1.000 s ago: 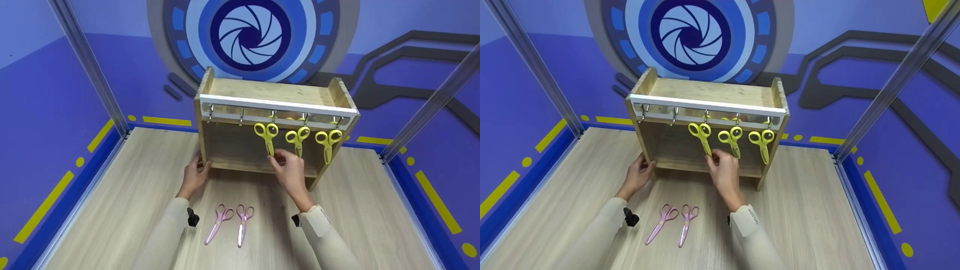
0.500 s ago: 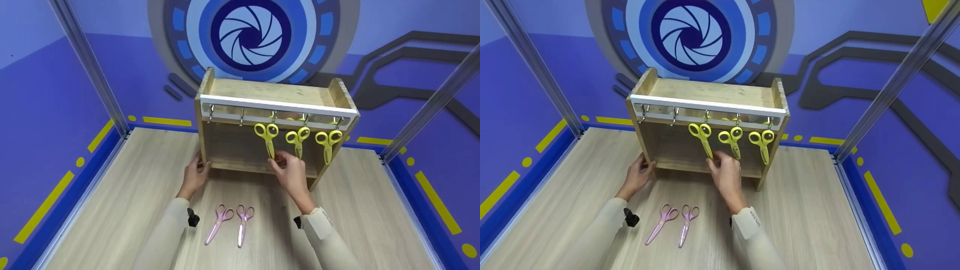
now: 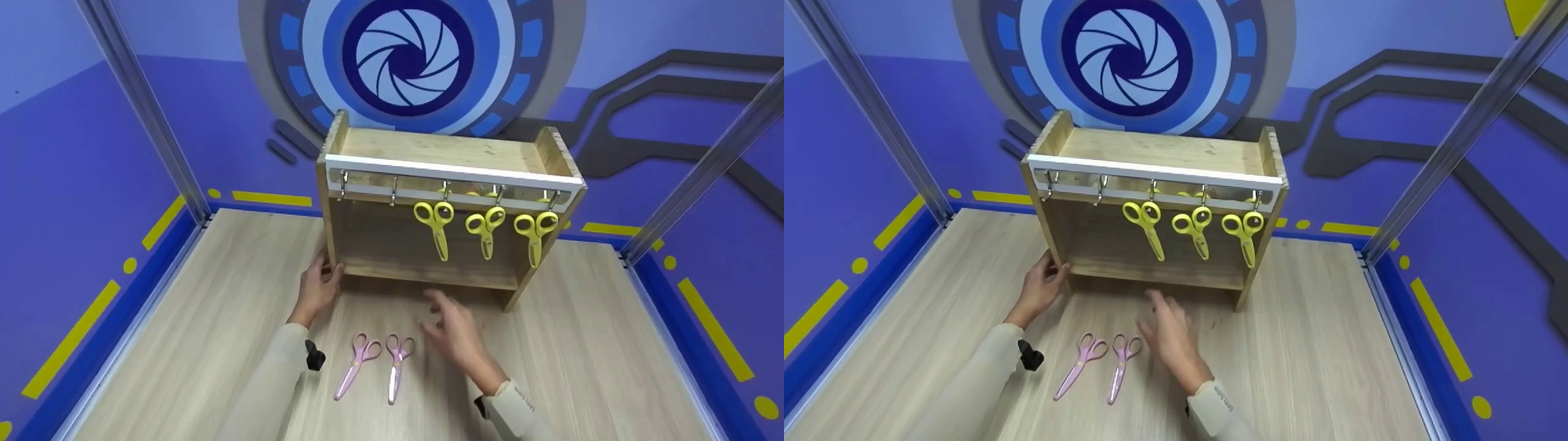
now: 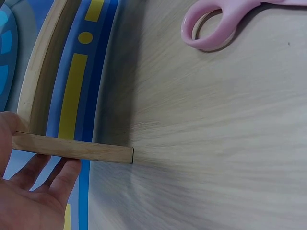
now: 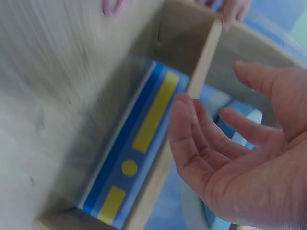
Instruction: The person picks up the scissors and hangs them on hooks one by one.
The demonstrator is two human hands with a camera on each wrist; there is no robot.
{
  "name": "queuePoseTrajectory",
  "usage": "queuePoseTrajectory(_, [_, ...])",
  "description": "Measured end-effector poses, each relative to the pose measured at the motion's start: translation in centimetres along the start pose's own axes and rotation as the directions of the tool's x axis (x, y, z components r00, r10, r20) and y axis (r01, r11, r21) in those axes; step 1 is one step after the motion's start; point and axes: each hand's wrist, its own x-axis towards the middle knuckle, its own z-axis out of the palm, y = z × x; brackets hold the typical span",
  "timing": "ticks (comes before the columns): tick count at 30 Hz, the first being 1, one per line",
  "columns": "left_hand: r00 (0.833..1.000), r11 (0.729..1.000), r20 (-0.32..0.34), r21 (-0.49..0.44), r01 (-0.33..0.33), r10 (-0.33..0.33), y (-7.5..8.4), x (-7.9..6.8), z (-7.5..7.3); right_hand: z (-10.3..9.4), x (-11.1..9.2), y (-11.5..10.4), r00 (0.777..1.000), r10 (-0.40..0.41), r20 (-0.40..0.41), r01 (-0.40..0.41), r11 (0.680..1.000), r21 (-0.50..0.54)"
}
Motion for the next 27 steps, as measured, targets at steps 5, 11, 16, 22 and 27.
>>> queuePoseTrajectory(5, [1.000, 1.000, 0.010, -0.003, 0.000, 0.000, 0.1, 0.0, -0.1, 2.2, -2.4, -0.7, 0.987, -0.034, 0.156, 0.042, 0.998, -0.044])
queuePoseTrajectory(11, [0.999, 1.000, 0.027, -0.017, 0.027, -0.026, 0.1, -0.3, -0.1, 4.4, -4.3, -1.2, 0.976, -0.085, 0.203, 0.117, 0.981, -0.154])
queuePoseTrajectory(16, [1.000, 1.000, 0.018, -0.001, 0.018, -0.017, 0.0, -0.2, -0.2, 5.7, -5.1, -1.3, 0.974, -0.087, 0.208, 0.131, 0.970, -0.207])
queuePoseTrajectory(22, [1.000, 1.000, 0.014, -0.005, 0.013, -0.013, 0.0, 0.0, -0.2, 6.7, -5.8, -1.4, 0.967, -0.051, 0.248, 0.112, 0.965, -0.239])
queuePoseTrajectory(27, [1.000, 1.000, 0.021, 0.006, 0.021, -0.021, 0.0, 0.0, -0.1, 7.1, -6.3, -1.5, 0.966, -0.021, 0.257, 0.093, 0.959, -0.269])
